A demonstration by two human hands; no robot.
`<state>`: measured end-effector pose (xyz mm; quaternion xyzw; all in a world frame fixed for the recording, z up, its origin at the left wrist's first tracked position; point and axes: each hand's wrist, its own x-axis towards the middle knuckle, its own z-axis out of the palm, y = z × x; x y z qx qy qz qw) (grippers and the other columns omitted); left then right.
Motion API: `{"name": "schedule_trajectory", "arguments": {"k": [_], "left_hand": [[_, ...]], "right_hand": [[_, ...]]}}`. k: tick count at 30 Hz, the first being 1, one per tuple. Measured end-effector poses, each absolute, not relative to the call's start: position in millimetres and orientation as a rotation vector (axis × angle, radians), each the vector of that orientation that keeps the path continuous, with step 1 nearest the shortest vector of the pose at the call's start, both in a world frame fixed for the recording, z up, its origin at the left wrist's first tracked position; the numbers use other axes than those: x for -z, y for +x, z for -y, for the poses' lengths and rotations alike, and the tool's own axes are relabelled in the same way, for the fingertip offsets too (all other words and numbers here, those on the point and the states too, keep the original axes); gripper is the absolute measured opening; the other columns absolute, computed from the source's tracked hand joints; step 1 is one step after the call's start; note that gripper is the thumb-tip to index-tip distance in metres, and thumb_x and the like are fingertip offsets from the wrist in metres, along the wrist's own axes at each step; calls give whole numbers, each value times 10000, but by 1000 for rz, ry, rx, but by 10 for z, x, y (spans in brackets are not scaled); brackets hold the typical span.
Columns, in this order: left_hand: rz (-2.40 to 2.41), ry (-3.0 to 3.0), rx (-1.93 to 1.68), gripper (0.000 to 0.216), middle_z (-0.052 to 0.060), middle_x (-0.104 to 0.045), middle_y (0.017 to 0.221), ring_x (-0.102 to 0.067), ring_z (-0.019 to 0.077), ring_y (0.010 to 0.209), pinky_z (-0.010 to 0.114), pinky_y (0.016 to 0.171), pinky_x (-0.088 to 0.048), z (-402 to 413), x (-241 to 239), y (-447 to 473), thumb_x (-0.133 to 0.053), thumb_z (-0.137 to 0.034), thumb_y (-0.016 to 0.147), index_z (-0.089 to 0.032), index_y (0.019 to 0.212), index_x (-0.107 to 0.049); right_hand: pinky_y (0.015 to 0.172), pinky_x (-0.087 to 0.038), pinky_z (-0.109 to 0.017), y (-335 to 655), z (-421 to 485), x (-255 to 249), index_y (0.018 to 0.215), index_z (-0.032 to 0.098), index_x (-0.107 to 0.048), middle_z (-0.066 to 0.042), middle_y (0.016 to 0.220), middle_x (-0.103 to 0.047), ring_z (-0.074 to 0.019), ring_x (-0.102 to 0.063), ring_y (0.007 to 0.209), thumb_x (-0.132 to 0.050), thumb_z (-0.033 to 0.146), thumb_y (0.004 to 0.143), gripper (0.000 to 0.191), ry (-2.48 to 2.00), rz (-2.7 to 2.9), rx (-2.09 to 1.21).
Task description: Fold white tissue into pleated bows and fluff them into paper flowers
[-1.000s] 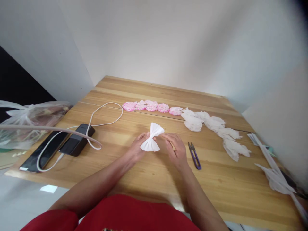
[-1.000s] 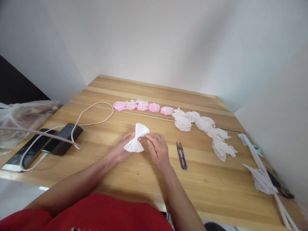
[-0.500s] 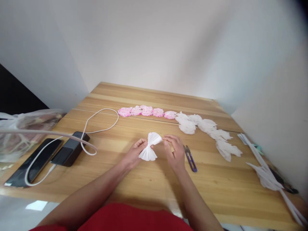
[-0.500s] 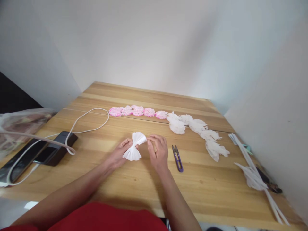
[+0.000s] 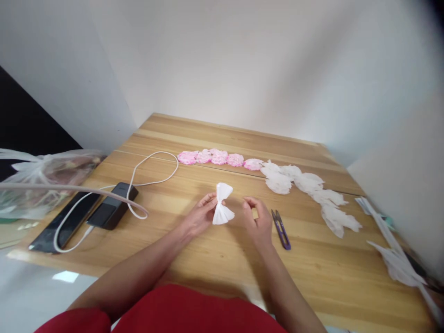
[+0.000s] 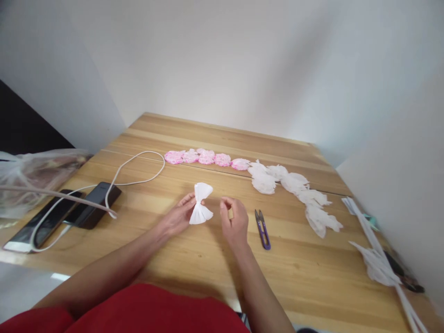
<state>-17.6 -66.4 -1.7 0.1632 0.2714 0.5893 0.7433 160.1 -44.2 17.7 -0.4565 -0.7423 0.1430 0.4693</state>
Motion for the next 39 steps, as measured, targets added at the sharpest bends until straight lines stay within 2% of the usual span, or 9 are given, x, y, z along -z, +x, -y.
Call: {"name": "schedule_trajectory", "arguments": {"k": [4,12,16,20,26,35,39], "left_hand": [[-565,290,-1308,361,30,-683,851,-626,113,721,230,704,-469,669,-17,-187,-811,-230,687,-156,972,-603],[-554,252,-1327,276,20,-694,863,-639,113,750,225,736,-482,686,-23,-161,-817,-203,668,-140,877,-648],[-550,220,-1319,242,17,-687,850,-629,101,737,212,725,-477,702,29,-115,-814,-218,676,-135,836,-652],[-570,158,-1273,178,0,-654,749,-604,96,690,212,698,-464,741,31,-55,-802,-180,679,-129,745,-644],[-564,179,-1242,191,31,-689,785,-624,116,710,228,704,-473,762,9,-28,-813,-156,649,-119,788,-687],[-665,396,-1277,211,43,-717,840,-639,122,774,248,785,-466,743,113,-37,-816,-205,657,-136,832,-721],[-798,638,-1273,186,48,-718,838,-632,137,773,245,783,-450,754,67,-90,-786,-265,695,-144,825,-728]], "right_hand": [[792,-478,-386,1593,365,-110,1066,221,-618,-46,899,-674,-214,-605,850,-544,246,888,194,-1093,1961,-419],[918,-444,-447,1527,401,-153,1241,286,-551,-61,1136,-645,-248,-562,1051,-571,177,842,414,-781,2165,-397],[907,-448,-450,1531,405,-130,1259,311,-560,-61,1115,-635,-250,-565,1040,-559,162,840,445,-822,2169,-342],[846,-465,-427,1515,421,-121,1191,306,-624,-58,1018,-644,-240,-576,966,-576,168,833,387,-824,2156,-339],[725,-461,-373,1488,443,-154,957,286,-720,-36,844,-649,-207,-582,826,-556,151,837,244,-783,2077,-454],[707,-483,-332,1490,451,-134,839,237,-693,-21,808,-661,-189,-601,781,-631,253,829,65,-969,1866,-751],[685,-478,-316,1491,473,-168,738,218,-661,-11,742,-637,-179,-598,728,-639,300,828,124,-1028,1812,-861]]}}
